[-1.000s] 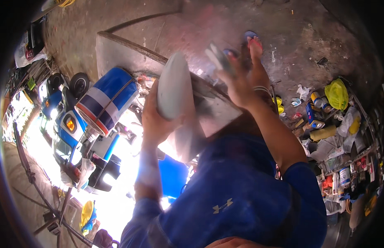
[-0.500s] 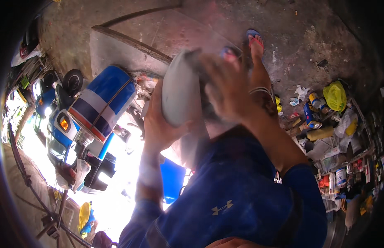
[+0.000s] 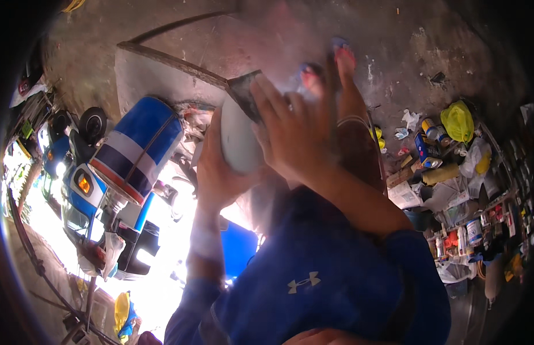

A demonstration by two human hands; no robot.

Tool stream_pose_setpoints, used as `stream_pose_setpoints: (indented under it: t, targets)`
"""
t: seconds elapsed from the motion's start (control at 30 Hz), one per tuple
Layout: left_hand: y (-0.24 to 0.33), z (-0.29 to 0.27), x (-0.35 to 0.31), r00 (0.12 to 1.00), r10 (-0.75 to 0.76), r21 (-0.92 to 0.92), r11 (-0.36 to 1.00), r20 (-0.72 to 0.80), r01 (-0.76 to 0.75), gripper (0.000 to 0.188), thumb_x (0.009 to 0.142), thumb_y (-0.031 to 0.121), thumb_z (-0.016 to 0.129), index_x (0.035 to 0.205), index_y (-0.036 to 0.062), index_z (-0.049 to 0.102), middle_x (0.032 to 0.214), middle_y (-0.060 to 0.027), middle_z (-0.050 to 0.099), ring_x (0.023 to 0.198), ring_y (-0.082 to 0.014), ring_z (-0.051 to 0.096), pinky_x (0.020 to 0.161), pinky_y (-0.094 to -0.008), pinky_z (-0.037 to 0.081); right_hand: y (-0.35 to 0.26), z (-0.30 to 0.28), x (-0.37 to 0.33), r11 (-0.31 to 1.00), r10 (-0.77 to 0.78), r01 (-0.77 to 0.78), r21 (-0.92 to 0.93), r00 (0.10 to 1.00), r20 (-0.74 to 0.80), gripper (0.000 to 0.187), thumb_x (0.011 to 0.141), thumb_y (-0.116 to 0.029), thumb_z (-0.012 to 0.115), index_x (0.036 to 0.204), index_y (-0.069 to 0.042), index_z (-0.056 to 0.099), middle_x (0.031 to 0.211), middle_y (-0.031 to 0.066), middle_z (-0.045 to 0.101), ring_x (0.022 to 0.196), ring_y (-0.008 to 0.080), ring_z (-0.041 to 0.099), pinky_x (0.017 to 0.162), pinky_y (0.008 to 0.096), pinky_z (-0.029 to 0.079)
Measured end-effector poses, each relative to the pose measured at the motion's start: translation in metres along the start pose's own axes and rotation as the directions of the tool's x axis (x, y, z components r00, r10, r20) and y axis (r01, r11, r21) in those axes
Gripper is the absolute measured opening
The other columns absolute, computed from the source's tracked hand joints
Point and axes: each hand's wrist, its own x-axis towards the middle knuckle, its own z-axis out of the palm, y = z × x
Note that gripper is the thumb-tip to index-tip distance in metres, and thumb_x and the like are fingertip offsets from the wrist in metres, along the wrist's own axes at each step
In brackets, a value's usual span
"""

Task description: The person sands a light-colored automotive fender panel by hand using a sanding block and sandpaper, periodically wiping the surface with a cloth.

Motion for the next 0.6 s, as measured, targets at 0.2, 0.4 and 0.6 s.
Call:
stream_pose_setpoints:
  t: [0.2, 0.4, 0.6]
  targets:
    - [-0.001, 0.002, -0.009, 0.999, -0.031, -0.065, 0.997, 0.017, 0.032, 0.124, 0.059, 0.04, 0.098, 0.158, -0.0026, 0.036, 0.14, -0.029, 0.06, 0.125, -0.0436, 0.064, 0.101, -0.0488, 0.055, 0.002, 0.008, 0.006, 0.999, 0.025, -0.023, 0.033, 0.998, -0.064, 0.074, 0.094, -0.031, 0.065, 0.157, 0.0, 0.043, 0.165, 0.0153, 0.039, 0.112, 0.0348, 0.053, 0.091, 0.0518, 0.045]
    - [-0.001, 0.004, -0.007, 1.0, -0.014, -0.058, 0.998, -0.001, 0.014, 0.122, 0.063, 0.042, 0.097, 0.158, -0.0022, 0.037, 0.138, -0.028, 0.062, 0.122, -0.0436, 0.066, 0.098, -0.0491, 0.056, -0.006, -0.002, 0.002, 0.995, 0.069, -0.069, 0.068, 0.998, 0.008, 0.074, 0.096, -0.03, 0.064, 0.16, -0.002, 0.04, 0.165, 0.0156, 0.039, 0.114, 0.0371, 0.052, 0.105, 0.0548, 0.04]
    - [-0.003, 0.004, -0.009, 0.999, 0.022, -0.048, 0.999, -0.028, -0.023, 0.125, 0.06, 0.041, 0.099, 0.159, -0.0006, 0.036, 0.139, -0.0269, 0.061, 0.124, -0.0429, 0.066, 0.099, -0.0497, 0.056, -0.01, -0.006, 0.001, 0.997, 0.064, -0.065, -0.052, 0.998, -0.028, 0.074, 0.095, -0.033, 0.065, 0.156, 0.002, 0.043, 0.164, 0.017, 0.04, 0.115, 0.0356, 0.052, 0.091, 0.0513, 0.042]
